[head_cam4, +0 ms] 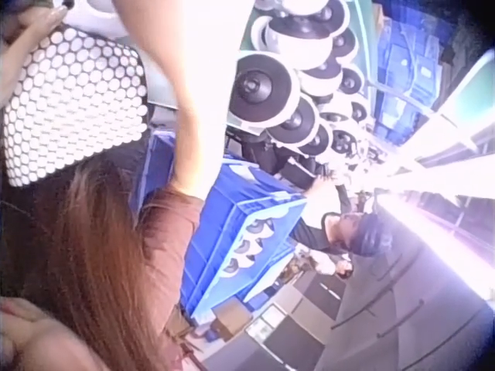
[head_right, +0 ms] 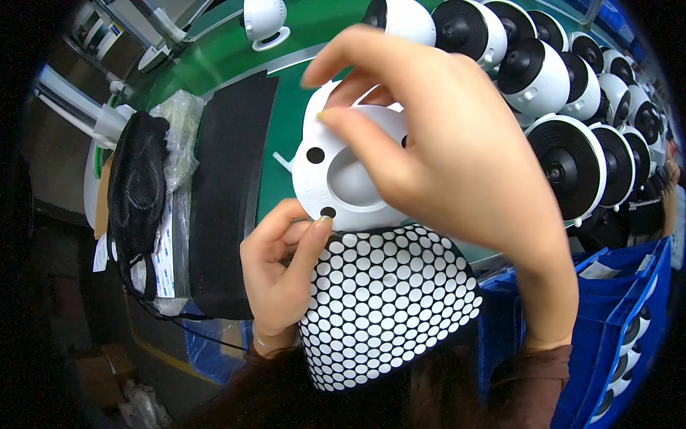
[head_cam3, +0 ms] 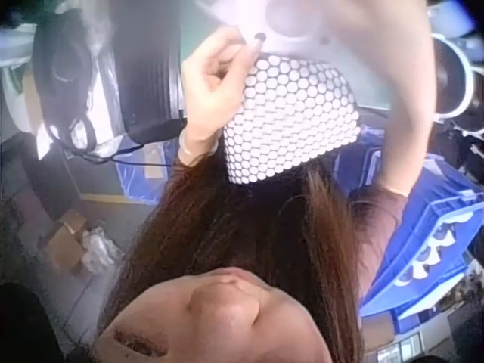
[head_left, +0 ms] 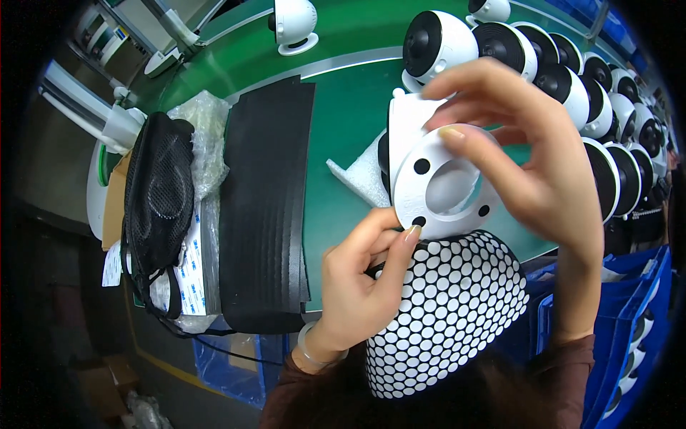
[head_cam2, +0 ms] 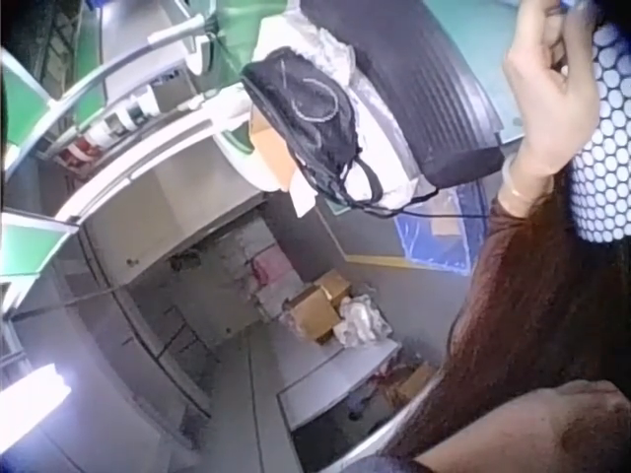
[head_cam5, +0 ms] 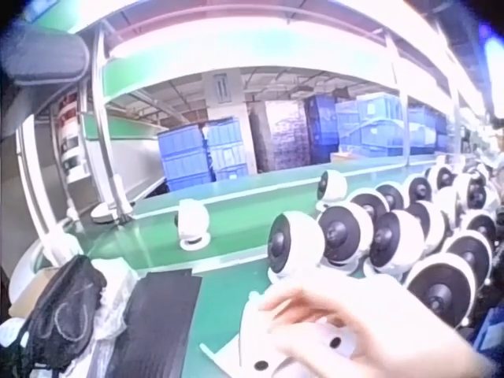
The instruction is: Manually assembling security camera components on a production line, specifically attaching circular bases to housings.
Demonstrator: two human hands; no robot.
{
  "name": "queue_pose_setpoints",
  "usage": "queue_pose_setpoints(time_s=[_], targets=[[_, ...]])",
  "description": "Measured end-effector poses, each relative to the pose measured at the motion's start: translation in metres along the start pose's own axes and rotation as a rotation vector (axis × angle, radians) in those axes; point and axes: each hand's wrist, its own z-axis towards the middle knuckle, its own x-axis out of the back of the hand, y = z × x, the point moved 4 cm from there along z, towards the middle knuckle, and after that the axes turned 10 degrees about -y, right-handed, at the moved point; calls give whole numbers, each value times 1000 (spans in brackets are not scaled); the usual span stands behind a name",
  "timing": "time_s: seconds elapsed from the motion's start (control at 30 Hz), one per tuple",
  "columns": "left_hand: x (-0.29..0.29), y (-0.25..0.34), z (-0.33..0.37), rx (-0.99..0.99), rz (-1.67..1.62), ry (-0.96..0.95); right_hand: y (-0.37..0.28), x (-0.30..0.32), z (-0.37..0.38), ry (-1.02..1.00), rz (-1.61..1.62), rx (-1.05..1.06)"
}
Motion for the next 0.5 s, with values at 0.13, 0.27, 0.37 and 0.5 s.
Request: queue_pose_setpoints(time_s=[0.13, 0.27, 0.37, 0.5], targets=[[5, 5, 2, -50, 0, -11, 0, -2, 33, -435, -131, 43], [33, 5, -12, -7, -102, 110, 4, 14, 81, -495, 72, -355], [63, -20, -22, -2, 7, -17, 16, 10, 131, -424, 474, -441], [72, -39, -31, -79, -103, 17, -8, -20, 214, -700, 123, -164]])
